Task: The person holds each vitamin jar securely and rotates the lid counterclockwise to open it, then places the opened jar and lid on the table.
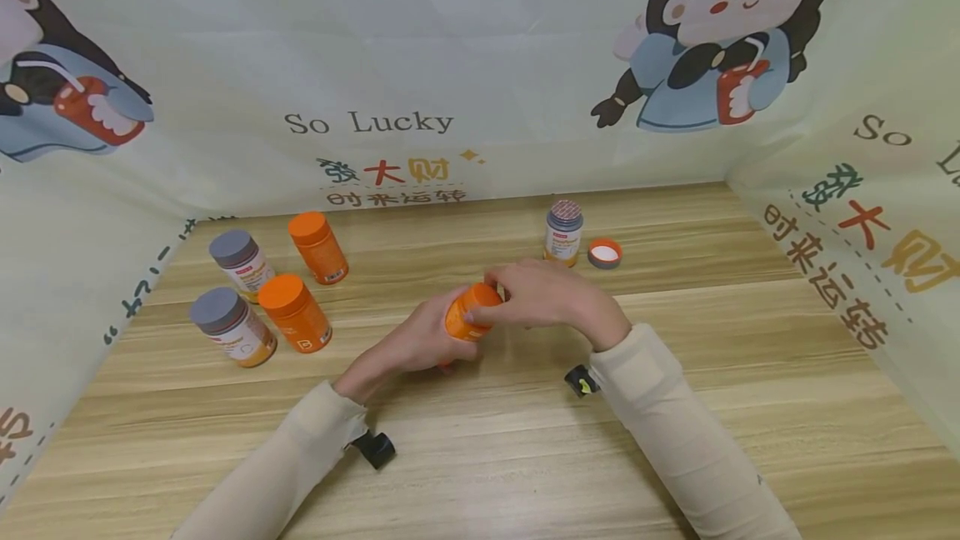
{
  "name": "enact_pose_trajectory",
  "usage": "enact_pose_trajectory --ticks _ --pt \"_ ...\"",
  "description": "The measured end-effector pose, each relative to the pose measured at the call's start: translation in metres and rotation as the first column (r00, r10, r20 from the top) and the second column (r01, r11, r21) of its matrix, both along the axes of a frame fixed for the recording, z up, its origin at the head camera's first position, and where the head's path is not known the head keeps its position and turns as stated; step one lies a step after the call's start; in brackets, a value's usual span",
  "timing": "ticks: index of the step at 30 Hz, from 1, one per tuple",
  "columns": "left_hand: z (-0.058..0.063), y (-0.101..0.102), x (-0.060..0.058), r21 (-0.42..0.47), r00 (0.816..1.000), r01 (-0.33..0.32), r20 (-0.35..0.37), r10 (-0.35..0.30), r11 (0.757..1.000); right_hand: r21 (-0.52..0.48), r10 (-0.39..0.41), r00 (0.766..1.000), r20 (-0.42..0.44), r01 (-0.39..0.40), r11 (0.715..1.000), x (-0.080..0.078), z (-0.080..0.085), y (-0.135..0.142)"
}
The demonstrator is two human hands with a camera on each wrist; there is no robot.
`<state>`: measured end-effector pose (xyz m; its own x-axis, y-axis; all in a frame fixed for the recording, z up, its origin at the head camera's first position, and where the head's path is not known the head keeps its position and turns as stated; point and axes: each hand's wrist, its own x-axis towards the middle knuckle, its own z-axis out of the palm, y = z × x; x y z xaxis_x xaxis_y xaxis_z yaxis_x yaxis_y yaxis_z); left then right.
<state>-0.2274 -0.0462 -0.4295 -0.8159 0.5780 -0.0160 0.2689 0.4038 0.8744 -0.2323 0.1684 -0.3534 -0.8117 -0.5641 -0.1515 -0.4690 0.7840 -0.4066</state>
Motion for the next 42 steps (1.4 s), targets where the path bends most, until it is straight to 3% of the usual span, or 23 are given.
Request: enact_pose_trajectory --ticks 7,12,18,24,29,35,42 --pt "-0.0001 -0.0007 -0.0003 0.007 1.0 -0.001 0.006 0.001 1.0 -0.012 -0.016 0.999 0.034 0.017 1.0 -0.0006 0.0011 -0.0008" --pt "-0.0001 -0.001 -0.0001 -0.001 1.0 0.001 -0.001 -0.001 1.0 -0.004 0.005 1.0 0.003 -0.005 1.0 0.0 0.0014 -0.0011" --pt "-0.0011 -0.0002 -0.0012 -0.003 1.0 0.003 -0.004 -0.003 1.0 -0.027 -0.02 0.998 0.058 0.022 0.999 -0.0002 0.0009 -0.0003" --pt "-0.0014 0.0003 -0.0017 -0.011 1.0 0.005 -0.015 -0.005 1.0 -0.014 -0.003 1.0 0.016 0.004 1.0 -0.0001 0.0004 -0.0006" --pt "-0.0015 0.0008 -0.0017 -0.01 1.0 0.008 -0.013 -0.008 1.0 -0.022 -0.015 0.999 0.041 0.016 1.0 0.0 -0.0003 -0.0002" --pt "0.0003 0.0012 -0.0005 -0.016 1.0 0.006 -0.013 -0.007 1.0 -0.018 0.01 1.0 -0.019 -0.011 1.0 0.0003 -0.0006 -0.0004" --pt "0.0002 -0.0006 0.0001 -0.01 1.0 0.002 -0.009 -0.002 1.0 -0.024 -0.006 1.0 0.026 0.006 1.0 0.0 -0.0001 -0.0024"
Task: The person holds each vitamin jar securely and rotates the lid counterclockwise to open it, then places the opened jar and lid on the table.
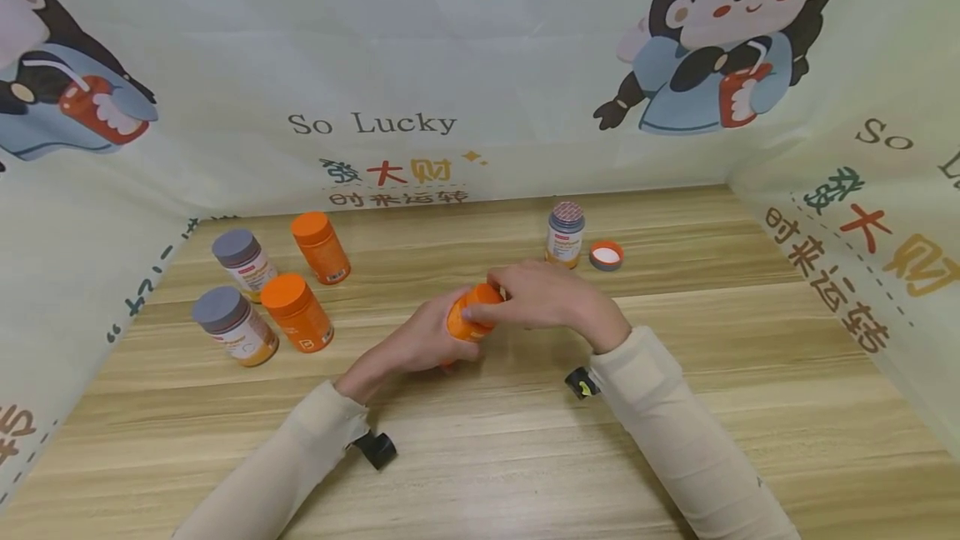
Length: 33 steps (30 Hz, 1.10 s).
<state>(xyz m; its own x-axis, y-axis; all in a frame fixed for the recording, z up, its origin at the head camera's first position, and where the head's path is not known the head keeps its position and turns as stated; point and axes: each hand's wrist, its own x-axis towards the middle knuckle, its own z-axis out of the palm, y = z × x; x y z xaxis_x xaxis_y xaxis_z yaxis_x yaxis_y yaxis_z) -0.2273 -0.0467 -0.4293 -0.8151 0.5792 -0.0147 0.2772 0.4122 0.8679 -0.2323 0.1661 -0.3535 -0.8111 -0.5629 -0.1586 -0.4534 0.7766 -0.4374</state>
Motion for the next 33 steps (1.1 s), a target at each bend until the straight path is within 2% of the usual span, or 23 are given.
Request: enact_pose_trajectory --ticks 4,10,16,20,26,33 --pt "-0.001 -0.0001 -0.0002 -0.001 1.0 -0.002 0.003 0.002 1.0 0.008 0.017 0.999 -0.038 -0.017 1.0 0.0002 -0.0001 0.0" --pt "-0.0012 0.0003 0.0001 0.002 1.0 -0.01 0.015 0.01 1.0 -0.002 -0.006 1.0 -0.012 0.006 1.0 0.0008 0.0003 -0.0004" --pt "-0.0012 0.0003 -0.0002 -0.001 1.0 -0.007 0.01 0.007 1.0 0.004 0.011 0.999 -0.053 -0.011 1.0 0.0016 0.0004 -0.0003" --pt "-0.0014 0.0002 -0.0001 0.0 1.0 -0.011 0.016 0.011 1.0 -0.013 -0.002 1.0 -0.029 0.002 1.0 0.0014 -0.0002 -0.0001" --pt "-0.0029 0.0003 -0.0011 0.005 1.0 -0.009 0.015 0.009 1.0 -0.019 0.015 0.999 -0.044 -0.016 1.0 0.0012 0.0 -0.0003" --pt "-0.0031 0.0005 -0.0016 0.002 1.0 -0.011 0.018 0.011 1.0 -0.02 -0.023 1.0 0.005 0.023 1.0 0.0008 -0.0004 -0.0003"
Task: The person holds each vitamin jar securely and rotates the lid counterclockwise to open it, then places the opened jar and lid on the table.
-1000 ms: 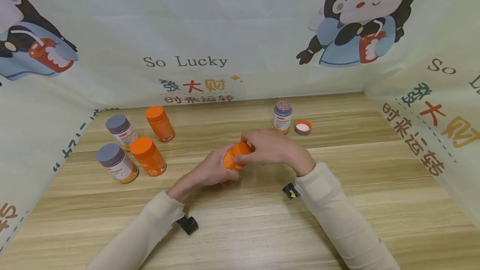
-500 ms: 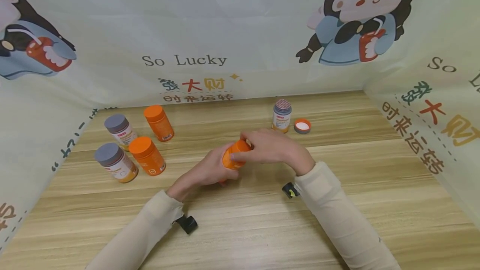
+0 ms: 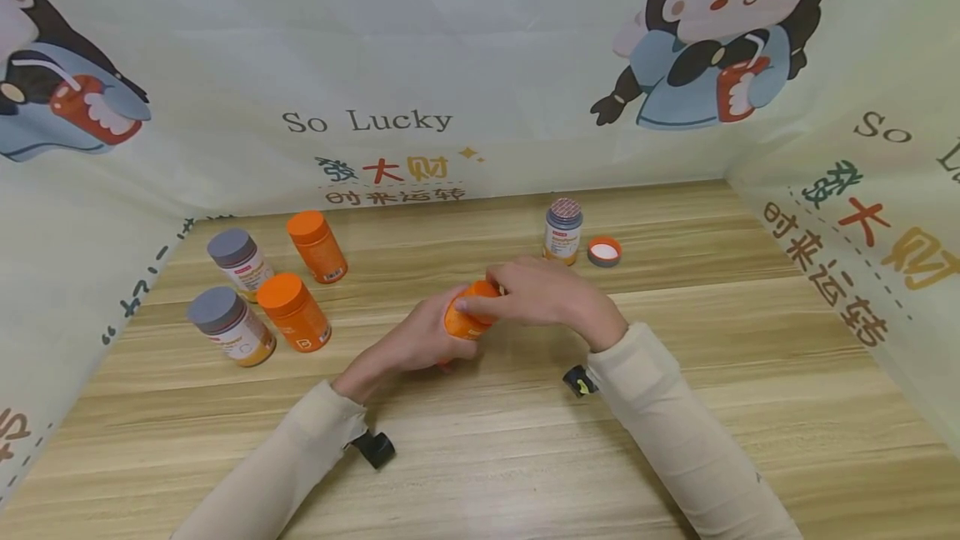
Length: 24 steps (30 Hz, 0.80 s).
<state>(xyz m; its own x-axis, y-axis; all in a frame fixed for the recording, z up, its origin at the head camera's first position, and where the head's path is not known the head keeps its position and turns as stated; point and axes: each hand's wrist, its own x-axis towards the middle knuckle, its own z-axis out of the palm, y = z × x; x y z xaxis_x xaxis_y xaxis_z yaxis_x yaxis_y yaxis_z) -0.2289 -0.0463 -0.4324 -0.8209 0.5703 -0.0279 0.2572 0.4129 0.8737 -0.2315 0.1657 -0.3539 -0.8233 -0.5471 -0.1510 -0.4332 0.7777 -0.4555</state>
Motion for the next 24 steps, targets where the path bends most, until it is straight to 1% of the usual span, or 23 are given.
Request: enact_pose_trajectory --ticks 4,7,11,16,22,24 --pt "0.0001 -0.0002 0.0001 0.007 1.0 0.007 -0.002 -0.007 1.0 0.01 0.026 0.999 -0.035 -0.026 1.0 -0.0003 -0.0006 0.0007" --pt "0.0004 -0.0004 0.0002 0.01 1.0 0.008 -0.001 -0.008 1.0 -0.016 0.018 1.0 -0.015 -0.018 1.0 0.0001 -0.0006 0.0008" --pt "0.0008 -0.0004 0.0007 0.004 1.0 0.005 0.001 -0.005 1.0 -0.017 -0.004 1.0 0.009 0.005 1.0 -0.0001 0.0 0.0007" --pt "0.001 0.0 0.0004 0.004 1.0 0.007 0.001 -0.007 1.0 0.009 0.023 0.999 -0.034 -0.022 1.0 -0.0005 0.0001 0.0014" --pt "0.0005 0.0 0.0007 0.003 1.0 -0.002 -0.003 0.002 1.0 -0.021 -0.004 1.0 0.025 0.005 1.0 0.0006 0.001 0.0011" --pt "0.0002 0.0002 0.0007 0.0 1.0 -0.004 -0.001 0.004 1.0 -0.024 -0.01 0.999 0.03 0.011 1.0 0.0004 0.0008 0.0006"
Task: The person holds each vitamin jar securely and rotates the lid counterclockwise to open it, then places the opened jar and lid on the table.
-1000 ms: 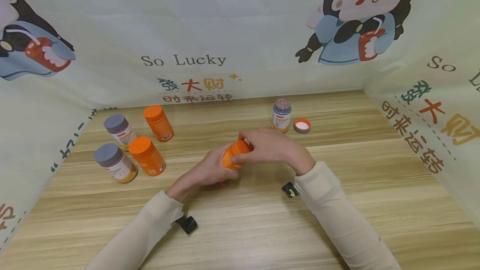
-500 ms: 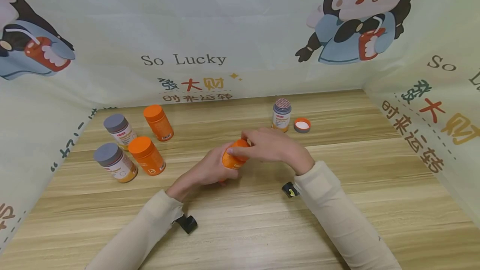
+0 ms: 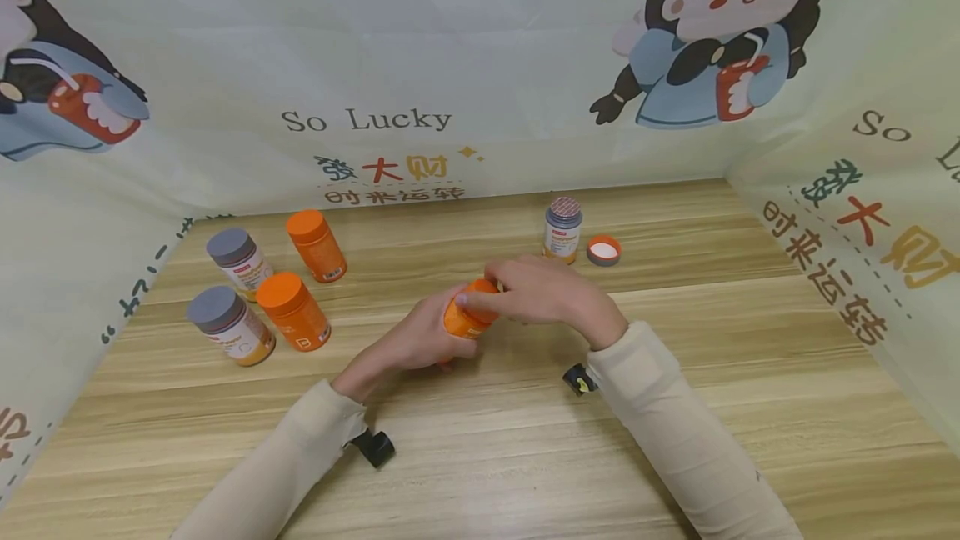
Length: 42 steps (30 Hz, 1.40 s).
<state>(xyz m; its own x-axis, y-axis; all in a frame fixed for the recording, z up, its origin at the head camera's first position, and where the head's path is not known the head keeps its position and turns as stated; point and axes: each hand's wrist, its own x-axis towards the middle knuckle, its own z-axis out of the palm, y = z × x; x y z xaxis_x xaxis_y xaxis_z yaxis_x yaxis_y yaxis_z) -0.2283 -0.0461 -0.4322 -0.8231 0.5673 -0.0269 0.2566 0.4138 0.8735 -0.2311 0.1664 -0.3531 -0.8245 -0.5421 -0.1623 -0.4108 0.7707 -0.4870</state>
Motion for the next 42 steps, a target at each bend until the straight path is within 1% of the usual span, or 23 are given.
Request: enact_pose_trajectory --ticks 4,8,12,17,23,27,29,33,35,37,39,42 --pt "0.0 0.0 0.0 -0.004 1.0 -0.003 0.002 0.003 1.0 0.006 0.024 0.998 -0.062 -0.023 1.0 -0.001 0.0 -0.002" --pt "0.001 0.001 0.0 -0.005 1.0 -0.008 0.003 0.009 1.0 0.0 0.065 0.989 -0.136 -0.065 0.998 -0.001 0.002 -0.002" --pt "0.001 0.001 0.0 -0.006 1.0 -0.007 0.004 0.007 1.0 -0.032 0.116 0.98 -0.164 -0.123 0.992 -0.001 0.003 0.0" --pt "0.002 0.0 -0.001 -0.01 1.0 -0.006 0.0 0.006 1.0 -0.063 0.188 0.964 -0.19 -0.203 0.977 0.0 0.004 0.002" --pt "0.001 -0.001 0.0 -0.003 1.0 -0.004 0.014 0.004 1.0 -0.066 0.225 0.947 -0.228 -0.246 0.967 0.0 0.005 0.003" --pt "0.0 -0.001 0.0 -0.003 1.0 -0.006 0.016 0.006 1.0 -0.076 0.219 0.948 -0.231 -0.242 0.967 0.0 0.004 0.002" --pt "0.0 -0.001 0.0 -0.003 1.0 -0.005 0.016 0.005 1.0 -0.084 0.2 0.954 -0.223 -0.223 0.971 0.001 0.003 0.001" --pt "0.0 -0.002 0.001 -0.008 1.0 -0.009 0.025 0.009 1.0 -0.073 0.109 0.972 -0.208 -0.126 0.989 0.001 0.0 -0.004" --pt "0.0 -0.002 0.001 -0.008 0.999 -0.012 0.03 0.012 1.0 -0.07 0.055 0.982 -0.179 -0.068 0.995 0.001 -0.001 -0.006" --pt "0.0 -0.001 0.001 -0.006 1.0 -0.014 0.027 0.014 1.0 -0.078 0.024 0.989 -0.149 -0.036 0.996 0.0 -0.002 -0.008" --pt "0.0 -0.001 0.001 -0.009 1.0 -0.011 0.024 0.011 1.0 -0.085 0.022 0.99 -0.137 -0.034 0.996 0.0 -0.001 -0.008" --pt "0.001 -0.001 0.001 -0.009 1.0 -0.005 0.027 0.005 1.0 -0.109 0.057 0.989 -0.135 -0.072 0.991 -0.001 -0.001 -0.005"
